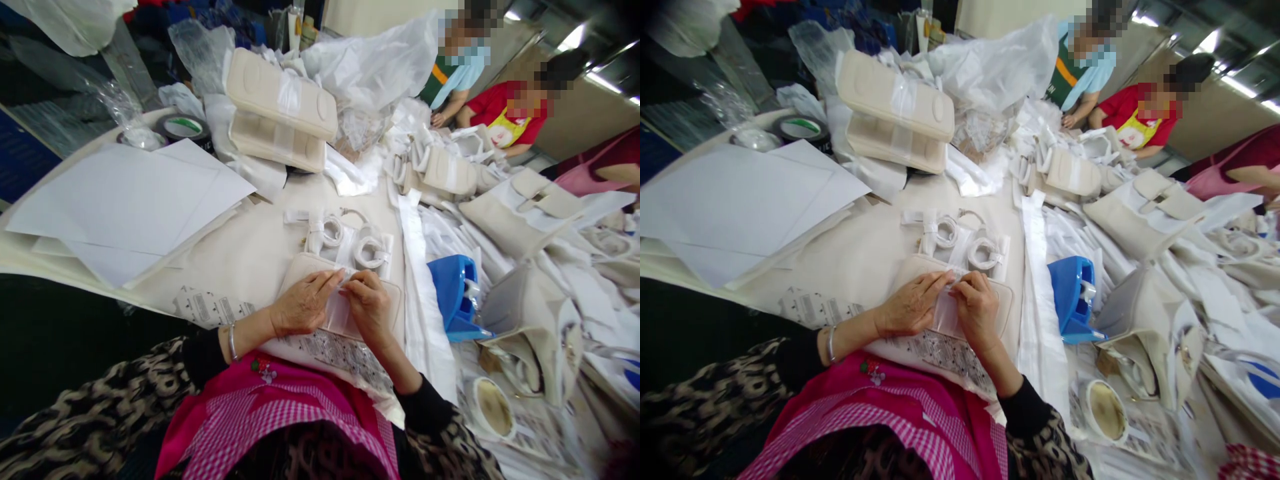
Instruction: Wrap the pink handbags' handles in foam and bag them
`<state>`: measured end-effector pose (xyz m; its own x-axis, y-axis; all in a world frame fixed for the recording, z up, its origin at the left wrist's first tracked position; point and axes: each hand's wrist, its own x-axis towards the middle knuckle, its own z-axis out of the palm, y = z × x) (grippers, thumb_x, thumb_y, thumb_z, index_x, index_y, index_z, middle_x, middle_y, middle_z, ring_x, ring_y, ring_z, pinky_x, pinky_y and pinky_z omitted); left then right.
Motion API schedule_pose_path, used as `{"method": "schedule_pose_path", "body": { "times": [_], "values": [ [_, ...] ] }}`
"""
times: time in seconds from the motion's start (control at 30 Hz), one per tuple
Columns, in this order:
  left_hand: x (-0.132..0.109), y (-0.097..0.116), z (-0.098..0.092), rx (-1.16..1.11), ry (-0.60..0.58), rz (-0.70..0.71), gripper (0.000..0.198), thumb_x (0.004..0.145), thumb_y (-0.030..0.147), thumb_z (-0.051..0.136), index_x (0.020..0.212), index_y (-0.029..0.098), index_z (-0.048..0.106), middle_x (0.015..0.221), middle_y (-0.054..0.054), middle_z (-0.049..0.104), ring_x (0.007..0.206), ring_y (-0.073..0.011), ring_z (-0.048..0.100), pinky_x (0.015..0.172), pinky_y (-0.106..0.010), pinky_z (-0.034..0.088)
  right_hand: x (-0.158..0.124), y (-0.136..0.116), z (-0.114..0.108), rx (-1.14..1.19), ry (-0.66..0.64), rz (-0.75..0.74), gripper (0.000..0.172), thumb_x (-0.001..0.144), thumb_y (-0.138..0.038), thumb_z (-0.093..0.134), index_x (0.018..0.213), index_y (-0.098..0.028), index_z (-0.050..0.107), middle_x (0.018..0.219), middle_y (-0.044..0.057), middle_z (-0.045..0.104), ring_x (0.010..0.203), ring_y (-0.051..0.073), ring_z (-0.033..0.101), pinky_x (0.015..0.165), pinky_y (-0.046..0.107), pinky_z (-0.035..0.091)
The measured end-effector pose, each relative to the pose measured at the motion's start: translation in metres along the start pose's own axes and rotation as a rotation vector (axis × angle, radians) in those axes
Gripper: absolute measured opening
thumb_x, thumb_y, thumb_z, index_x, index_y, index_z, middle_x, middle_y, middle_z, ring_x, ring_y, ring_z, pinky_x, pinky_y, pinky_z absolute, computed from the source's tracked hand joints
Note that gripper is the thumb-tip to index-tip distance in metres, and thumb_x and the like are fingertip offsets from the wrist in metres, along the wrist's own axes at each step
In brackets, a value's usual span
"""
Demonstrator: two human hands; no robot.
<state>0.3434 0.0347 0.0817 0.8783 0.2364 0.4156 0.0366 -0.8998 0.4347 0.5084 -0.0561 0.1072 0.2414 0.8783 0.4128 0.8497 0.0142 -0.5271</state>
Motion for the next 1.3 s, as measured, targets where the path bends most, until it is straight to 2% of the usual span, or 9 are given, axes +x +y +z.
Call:
{"method": "schedule_pose_path", "body": {
  "times": [0.23,0.43,0.53,0.63,0.73,0.9,1.03,1.17,1.3],
  "values": [
    [0.003,0.001,0.002,0.013,0.012,-0.034,0.079,0.083,0.016,0.051,0.15,0.005,0.011,0.146,-0.023,0.038,0.134,-0.0322,0.039,0.11,-0.048,0.039,0.002,-0.005,0.004,-0.212,-0.019,0.041,0.018,0.087,-0.013,0.056,0.072,-0.019,0.063,0.083,0.004,0.057,0.086,0.019,0.051,0.071,0.029,0.041],
    [0.004,0.001,0.002,0.004,0.035,-0.054,0.081,0.082,0.015,0.056,0.15,0.005,0.013,0.142,-0.022,0.041,0.134,-0.0298,0.039,0.11,-0.046,0.041,0.017,-0.012,0.0,-0.397,-0.111,0.094,0.007,0.088,-0.017,0.059,0.081,-0.02,0.057,0.093,0.005,0.059,0.091,0.02,0.053,0.066,0.029,0.038],
    [0.002,0.0,0.003,0.038,0.062,-0.032,0.075,0.081,0.014,0.058,0.147,0.005,0.021,0.143,-0.022,0.041,0.135,-0.029,0.038,0.111,-0.047,0.041,0.022,-0.014,-0.004,-0.439,-0.138,0.107,0.005,0.087,-0.016,0.058,0.087,-0.02,0.056,0.095,0.005,0.06,0.09,0.021,0.054,0.061,0.029,0.034],
    [-0.001,-0.002,0.005,0.117,0.106,0.037,0.056,0.085,0.012,0.055,0.138,0.007,0.038,0.142,-0.02,0.044,0.137,-0.0286,0.036,0.112,-0.049,0.04,0.024,-0.011,-0.007,-0.415,-0.154,0.11,0.009,0.085,-0.012,0.057,0.089,-0.021,0.055,0.091,0.004,0.061,0.087,0.02,0.056,0.06,0.029,0.032],
    [-0.003,-0.006,0.007,0.227,0.083,0.168,0.035,0.091,0.013,0.051,0.126,0.01,0.053,0.132,-0.015,0.057,0.131,-0.0248,0.046,0.111,-0.046,0.042,0.027,-0.007,-0.005,-0.369,-0.17,0.126,0.011,0.083,-0.011,0.058,0.086,-0.021,0.054,0.086,0.001,0.062,0.078,0.018,0.057,0.057,0.029,0.029],
    [-0.003,-0.006,0.005,0.297,0.054,0.292,0.032,0.096,0.012,0.043,0.124,0.013,0.058,0.123,-0.011,0.065,0.125,-0.0198,0.054,0.11,-0.042,0.043,0.026,-0.007,-0.009,-0.167,-0.116,0.175,0.009,0.082,-0.013,0.06,0.081,-0.02,0.056,0.081,-0.001,0.06,0.07,0.014,0.055,0.058,0.025,0.033],
    [0.0,-0.008,0.007,0.304,0.094,0.289,0.04,0.095,0.007,0.037,0.129,0.014,0.056,0.125,-0.009,0.065,0.126,-0.0193,0.053,0.112,-0.041,0.039,0.016,0.017,-0.055,0.189,0.068,0.161,0.009,0.087,-0.018,0.054,0.082,-0.02,0.061,0.081,0.0,0.06,0.075,0.013,0.058,0.067,0.023,0.044],
    [0.001,-0.014,0.011,0.296,0.141,0.282,0.045,0.093,0.004,0.035,0.128,0.02,0.058,0.127,-0.005,0.064,0.125,-0.0178,0.053,0.115,-0.039,0.034,-0.009,0.081,-0.145,0.05,0.426,0.537,0.028,0.088,-0.034,0.046,0.103,-0.018,0.064,0.098,0.008,0.066,0.079,0.017,0.061,0.065,0.028,0.05],
    [0.002,-0.013,0.01,0.308,0.145,0.287,0.049,0.09,0.005,0.039,0.131,0.025,0.056,0.126,-0.003,0.065,0.122,-0.0179,0.056,0.114,-0.038,0.035,-0.035,0.142,-0.215,-0.063,0.378,0.788,0.037,0.082,-0.031,0.046,0.109,-0.013,0.065,0.088,0.01,0.071,0.054,0.015,0.055,0.051,0.029,0.045]
  ]
}}
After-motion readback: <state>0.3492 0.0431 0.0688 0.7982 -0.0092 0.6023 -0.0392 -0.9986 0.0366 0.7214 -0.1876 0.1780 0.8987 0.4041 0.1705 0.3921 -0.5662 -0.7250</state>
